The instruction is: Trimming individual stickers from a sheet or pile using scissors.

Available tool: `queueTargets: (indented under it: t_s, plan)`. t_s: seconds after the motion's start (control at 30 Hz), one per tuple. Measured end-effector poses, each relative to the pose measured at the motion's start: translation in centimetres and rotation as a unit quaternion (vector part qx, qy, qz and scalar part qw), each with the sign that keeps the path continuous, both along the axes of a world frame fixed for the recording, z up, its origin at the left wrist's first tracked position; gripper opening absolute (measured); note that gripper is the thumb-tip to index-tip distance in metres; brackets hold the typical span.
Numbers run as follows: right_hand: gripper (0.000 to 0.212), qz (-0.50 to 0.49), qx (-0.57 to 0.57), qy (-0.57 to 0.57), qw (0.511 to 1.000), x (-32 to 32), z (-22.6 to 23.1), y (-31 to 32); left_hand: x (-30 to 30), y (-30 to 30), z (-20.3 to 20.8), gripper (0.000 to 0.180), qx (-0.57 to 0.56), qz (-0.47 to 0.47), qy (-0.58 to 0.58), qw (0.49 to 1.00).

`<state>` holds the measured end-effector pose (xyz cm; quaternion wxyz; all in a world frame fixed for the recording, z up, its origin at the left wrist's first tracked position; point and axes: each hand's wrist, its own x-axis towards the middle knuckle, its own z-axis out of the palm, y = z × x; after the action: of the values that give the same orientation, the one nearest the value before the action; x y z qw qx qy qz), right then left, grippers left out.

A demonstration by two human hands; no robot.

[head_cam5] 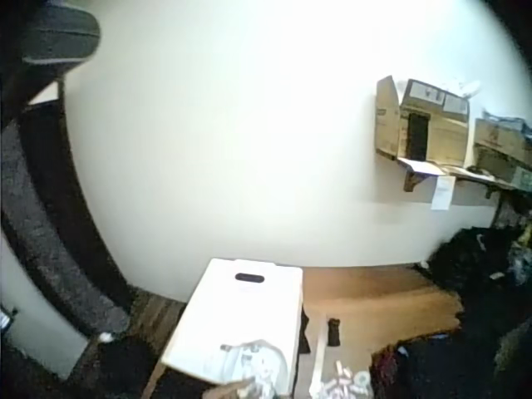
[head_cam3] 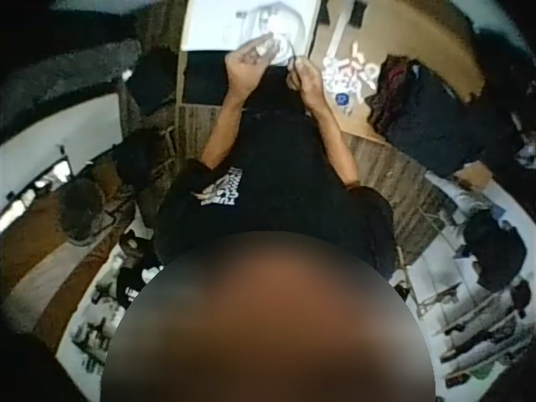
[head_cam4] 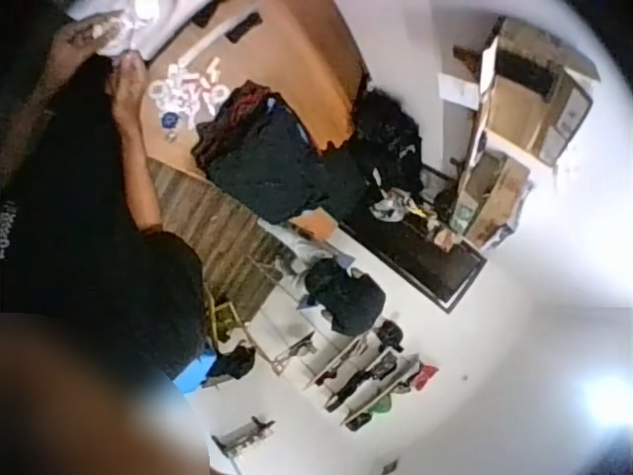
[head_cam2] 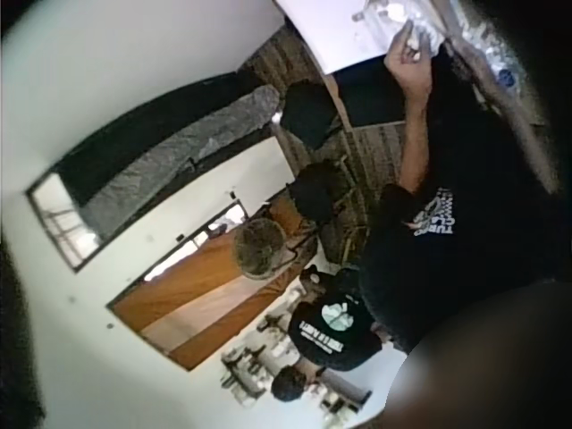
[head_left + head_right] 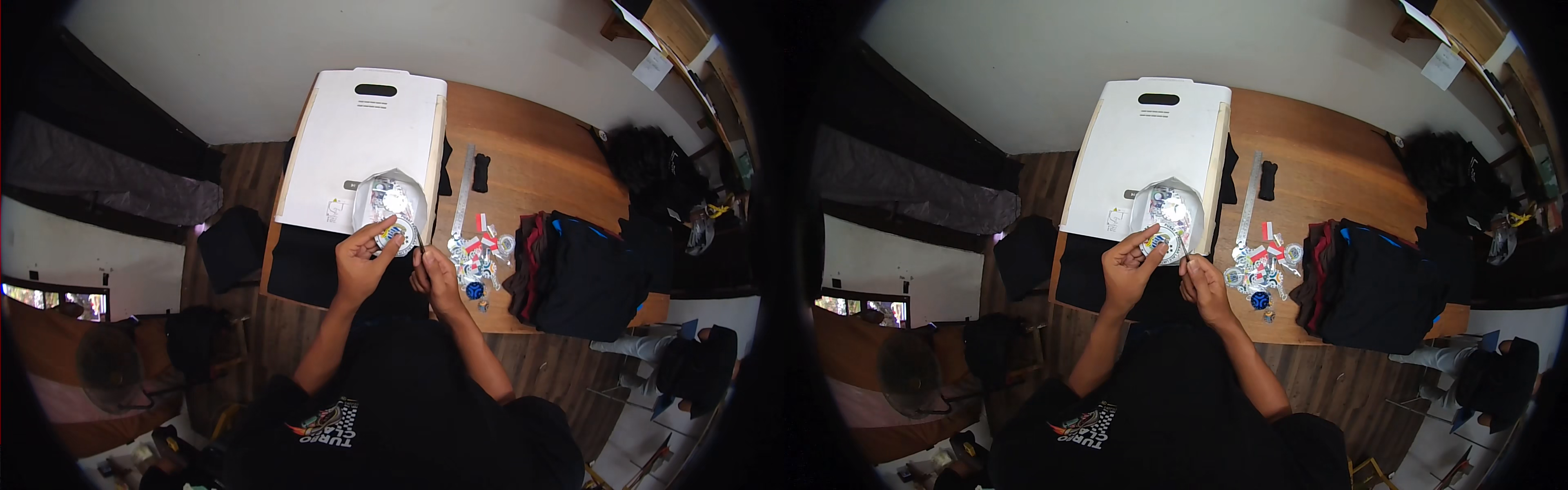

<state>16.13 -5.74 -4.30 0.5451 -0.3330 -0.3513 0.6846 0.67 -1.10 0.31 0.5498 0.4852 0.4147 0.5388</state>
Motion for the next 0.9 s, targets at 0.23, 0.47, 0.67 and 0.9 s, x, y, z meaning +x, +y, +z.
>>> queueTargets:
  t_s: [0.23,0.47,0.67,0.9]
  plan:
    - [0.032,-0.002,-0.006,0.004,1.0,0.0,0.1,-0.2,0.0,0.0,-0.4,0.037,0.006,-0.002,-0.008,1.0]
    - [0.032,-0.002,0.012,-0.001,1.0,0.0,1.1,0.0,-0.2,-0.1,-0.7,0.036,0.008,-0.006,-0.01,1.0]
    - [0.032,-0.003,0.005,0.003,1.0,0.0,0.2,-0.1,-0.2,-0.2,-0.5,0.037,0.001,-0.007,0.0,1.0]
    - [0.032,-0.001,-0.004,0.001,1.0,0.1,0.0,-0.2,-0.2,-0.1,-0.7,0.037,0.011,0.005,0.0,1.0]
